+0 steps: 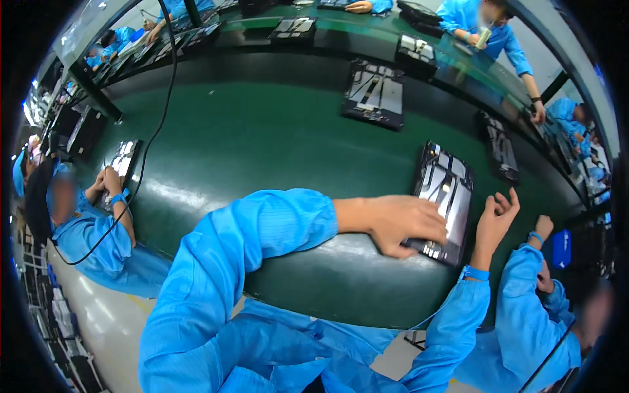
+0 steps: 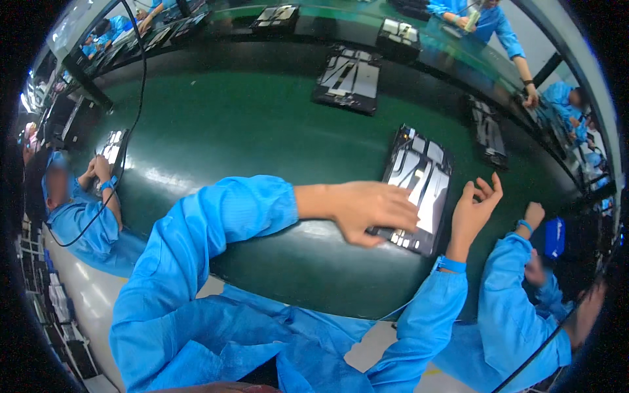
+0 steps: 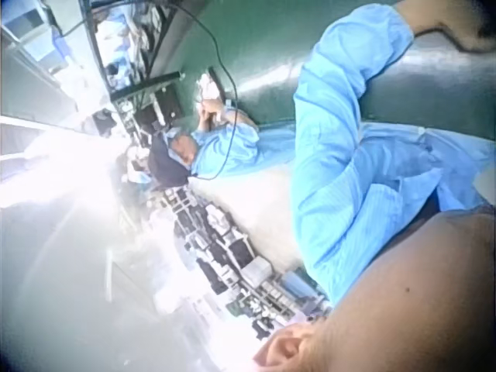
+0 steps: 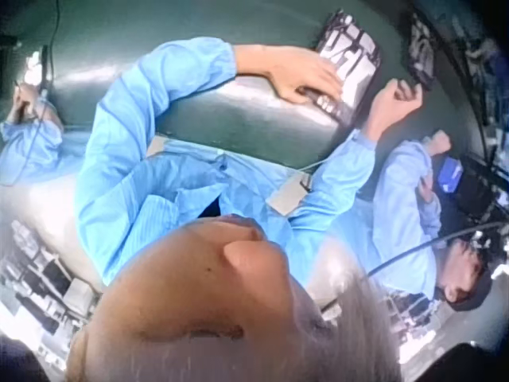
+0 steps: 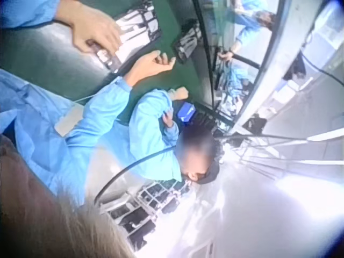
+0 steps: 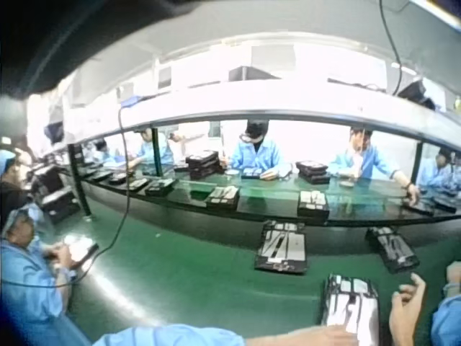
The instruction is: Assembling a tablet by connecting internal ribbon cables and components at a factory workbench.
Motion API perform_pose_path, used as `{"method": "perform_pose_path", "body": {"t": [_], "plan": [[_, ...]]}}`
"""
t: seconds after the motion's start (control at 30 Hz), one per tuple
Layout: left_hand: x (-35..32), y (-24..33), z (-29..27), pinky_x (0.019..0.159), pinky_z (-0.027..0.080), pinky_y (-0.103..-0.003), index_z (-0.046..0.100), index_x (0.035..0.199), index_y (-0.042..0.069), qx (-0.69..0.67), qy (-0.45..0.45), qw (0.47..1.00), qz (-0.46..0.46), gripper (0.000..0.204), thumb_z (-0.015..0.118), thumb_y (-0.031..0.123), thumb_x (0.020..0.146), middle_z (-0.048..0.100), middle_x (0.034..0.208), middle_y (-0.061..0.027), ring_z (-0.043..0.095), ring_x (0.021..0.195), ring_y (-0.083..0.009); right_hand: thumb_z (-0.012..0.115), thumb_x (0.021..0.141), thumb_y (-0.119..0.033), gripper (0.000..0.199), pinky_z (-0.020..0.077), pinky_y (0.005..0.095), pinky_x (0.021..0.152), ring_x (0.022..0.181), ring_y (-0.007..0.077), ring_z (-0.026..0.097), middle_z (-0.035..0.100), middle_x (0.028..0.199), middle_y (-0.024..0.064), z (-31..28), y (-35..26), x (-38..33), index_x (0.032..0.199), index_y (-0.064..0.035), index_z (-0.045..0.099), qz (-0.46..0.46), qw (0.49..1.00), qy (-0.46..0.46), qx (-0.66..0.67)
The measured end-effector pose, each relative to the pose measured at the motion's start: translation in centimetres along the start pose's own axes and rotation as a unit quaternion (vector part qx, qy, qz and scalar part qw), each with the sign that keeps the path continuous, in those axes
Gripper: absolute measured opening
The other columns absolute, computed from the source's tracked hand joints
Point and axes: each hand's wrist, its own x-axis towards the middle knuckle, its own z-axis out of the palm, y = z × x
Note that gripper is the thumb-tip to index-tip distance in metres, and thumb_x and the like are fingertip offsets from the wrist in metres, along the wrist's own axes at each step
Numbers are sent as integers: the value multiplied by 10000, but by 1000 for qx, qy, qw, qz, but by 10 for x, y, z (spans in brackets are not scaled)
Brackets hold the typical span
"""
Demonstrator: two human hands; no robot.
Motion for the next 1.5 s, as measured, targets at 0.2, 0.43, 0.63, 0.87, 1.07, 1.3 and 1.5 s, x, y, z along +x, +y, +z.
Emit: {"method": "perform_pose_path", "body": {"t": [0.2, 0.43, 0.63, 0.87, 1.07, 1.3, 1.5], "plan": [[55, -83, 5, 1327, 334, -661, 598, 1534, 75, 147, 84, 974, -152, 717, 750, 189, 842, 662, 1519, -185, 568, 1520, -360, 698, 1007, -10, 725, 566, 356, 879, 1001, 197, 663, 682, 1257, 143, -1, 5, 1, 1666, -54, 398, 13, 1000, 23, -4], [60, -153, -6, 1330, 304, -662, 643, 1452, 97, 291, 198, 910, -219, 625, 731, 67, 834, 688, 1435, -159, 563, 1487, -368, 700, 954, 6, 767, 542, 407, 946, 1085, 248, 615, 638, 1315, 153, 6, 1, -15, 1669, -55, 430, 25, 998, -59, -20], [25, -126, -33, 1345, 305, -634, 662, 1403, 61, 284, 251, 882, -281, 626, 669, -65, 790, 615, 1500, -177, 480, 1536, -393, 728, 940, -14, 720, 527, 431, 981, 1136, 291, 603, 608, 1371, 176, 0, -8, -10, 1622, -59, 503, -29, 991, -99, -90], [-68, -61, -66, 1347, 243, -694, 626, 1464, 27, 419, 249, 781, -390, 638, 709, 114, 837, 499, 1615, -313, 372, 1583, -567, 697, 940, -13, 626, 437, 538, 1202, 1381, 462, 537, 577, 1454, 265, 6, -26, -13, 1551, 4, 559, -176, 961, -165, -136], [-97, -51, -80, 1323, 273, -680, 468, 1628, -4, 346, 236, 698, -581, 808, 690, 474, 1016, 527, 1595, -364, 431, 1559, -554, 699, 945, -19, 539, 445, 556, 1166, 1336, 463, 563, 608, 1414, 259, 53, -68, -15, 1476, 8, 612, -318, 907, -254, -106], [-96, -63, -107, 1089, 475, -585, 518, 1596, 50, 359, 280, 675, -581, 833, 855, 330, 888, 715, 1314, -234, 627, 1280, -438, 723, 1011, -126, 547, 557, 472, 1031, 1119, 345, 682, 677, 1356, 210, 160, -95, -16, 1537, -45, 597, -253, 912, -324, 3], [-102, -69, -112, 1032, 487, -564, 549, 1556, 80, 379, 308, 680, -546, 804, 875, 365, 878, 736, 1258, -220, 649, 1215, -427, 744, 985, -125, 667, 566, 487, 1084, 1242, 367, 693, 558, 1571, 195, 188, -108, -20, 1618, -76, 541, -269, 905, -330, 18]]}}
